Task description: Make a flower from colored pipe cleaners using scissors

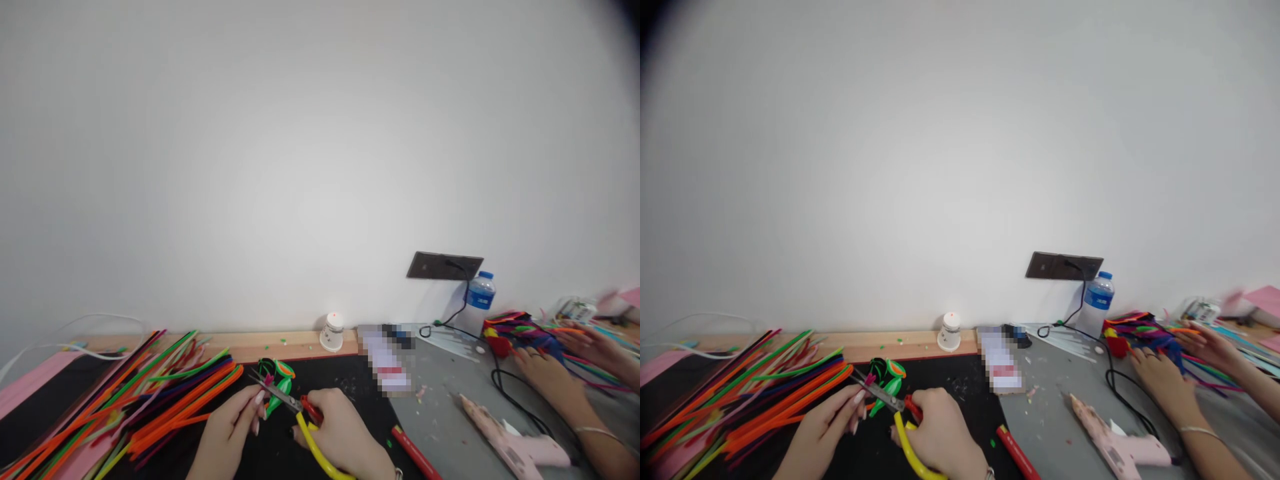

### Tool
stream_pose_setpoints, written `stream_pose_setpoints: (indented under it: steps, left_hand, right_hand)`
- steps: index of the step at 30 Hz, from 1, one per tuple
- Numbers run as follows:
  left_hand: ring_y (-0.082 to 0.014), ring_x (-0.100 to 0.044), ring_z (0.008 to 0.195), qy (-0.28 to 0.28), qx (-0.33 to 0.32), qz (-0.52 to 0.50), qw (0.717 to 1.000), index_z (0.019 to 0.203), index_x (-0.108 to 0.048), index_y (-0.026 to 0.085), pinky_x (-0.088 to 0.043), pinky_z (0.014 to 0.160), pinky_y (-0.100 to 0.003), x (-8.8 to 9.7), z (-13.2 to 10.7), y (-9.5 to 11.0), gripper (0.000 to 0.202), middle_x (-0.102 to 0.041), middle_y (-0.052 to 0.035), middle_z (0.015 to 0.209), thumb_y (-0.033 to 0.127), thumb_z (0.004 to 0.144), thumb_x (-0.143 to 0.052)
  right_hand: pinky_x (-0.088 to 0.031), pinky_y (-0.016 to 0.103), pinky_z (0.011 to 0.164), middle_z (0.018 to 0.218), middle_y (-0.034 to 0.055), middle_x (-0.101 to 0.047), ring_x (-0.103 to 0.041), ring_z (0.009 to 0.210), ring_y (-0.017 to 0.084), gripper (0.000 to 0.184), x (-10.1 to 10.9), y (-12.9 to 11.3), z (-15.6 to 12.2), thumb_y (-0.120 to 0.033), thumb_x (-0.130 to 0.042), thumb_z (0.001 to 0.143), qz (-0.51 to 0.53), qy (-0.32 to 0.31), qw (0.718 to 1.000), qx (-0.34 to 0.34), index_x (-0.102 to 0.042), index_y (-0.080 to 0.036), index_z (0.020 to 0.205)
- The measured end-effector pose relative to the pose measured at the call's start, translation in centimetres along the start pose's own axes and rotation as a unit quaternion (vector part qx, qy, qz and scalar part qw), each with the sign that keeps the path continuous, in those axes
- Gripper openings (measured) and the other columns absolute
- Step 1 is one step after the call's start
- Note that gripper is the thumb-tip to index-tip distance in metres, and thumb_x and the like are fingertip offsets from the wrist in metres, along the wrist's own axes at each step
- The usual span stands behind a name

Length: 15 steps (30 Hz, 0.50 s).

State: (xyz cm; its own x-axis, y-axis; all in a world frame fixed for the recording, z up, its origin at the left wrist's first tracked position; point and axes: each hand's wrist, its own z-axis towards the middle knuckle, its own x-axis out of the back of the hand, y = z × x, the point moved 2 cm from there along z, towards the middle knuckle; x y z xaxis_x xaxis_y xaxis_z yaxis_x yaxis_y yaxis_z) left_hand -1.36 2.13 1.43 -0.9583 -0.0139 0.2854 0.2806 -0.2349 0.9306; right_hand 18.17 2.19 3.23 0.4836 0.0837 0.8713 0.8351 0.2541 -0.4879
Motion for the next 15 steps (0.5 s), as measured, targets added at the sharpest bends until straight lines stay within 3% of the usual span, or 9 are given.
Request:
stream_pose_setpoints:
  steps: [5,8,13,15]
  left_hand:
    - [-0.0135,-0.049,0.051,-0.027,0.014,-0.061,0.998,0.067,-0.057,0.019,-0.04,0.052,-0.021,-0.2,0.16,0.11,0.027,-0.056,0.0031,0.057,0.039,0.081,-0.046]
    - [-0.0122,-0.047,0.048,-0.038,0.023,-0.088,0.995,0.063,-0.058,0.018,-0.039,0.05,-0.021,-0.26,0.28,0.53,0.029,-0.056,0.0033,0.055,0.04,0.079,-0.048]
    - [-0.0127,-0.049,0.047,-0.051,0.055,-0.153,0.985,0.065,-0.06,0.017,-0.038,0.046,-0.021,-0.25,0.65,0.93,0.031,-0.057,0.0026,0.053,0.046,0.074,-0.053]
    - [-0.0151,-0.054,0.055,-0.049,0.067,-0.161,0.983,0.069,-0.062,0.017,-0.041,0.052,-0.022,-0.17,0.75,0.86,0.029,-0.06,0.0012,0.058,0.046,0.072,-0.056]
  right_hand:
    - [-0.016,0.021,0.043,0.05,-0.0049,-0.041,-0.026,0.048,0.007,0.011,0.53,-0.07,0.01,-0.024,-0.057,0.064,-0.014,-0.021,1.0,0.002,-0.057,-0.014,0.059]
    - [-0.016,0.02,0.042,0.048,-0.0046,-0.04,-0.026,0.047,0.007,0.011,0.35,0.09,0.04,-0.019,-0.053,0.065,-0.005,-0.034,0.999,0.003,-0.058,-0.013,0.058]
    - [-0.017,0.021,0.042,0.049,-0.0025,-0.047,-0.031,0.046,0.007,0.017,-0.24,0.27,0.25,-0.026,-0.054,0.069,-0.026,-0.012,1.0,0.006,-0.058,-0.013,0.059]
    - [-0.019,0.021,0.043,0.054,-0.0005,-0.052,-0.038,0.047,0.009,0.02,-0.04,0.45,0.41,-0.034,-0.055,0.069,-0.048,0.012,0.999,-0.014,-0.058,-0.015,0.062]
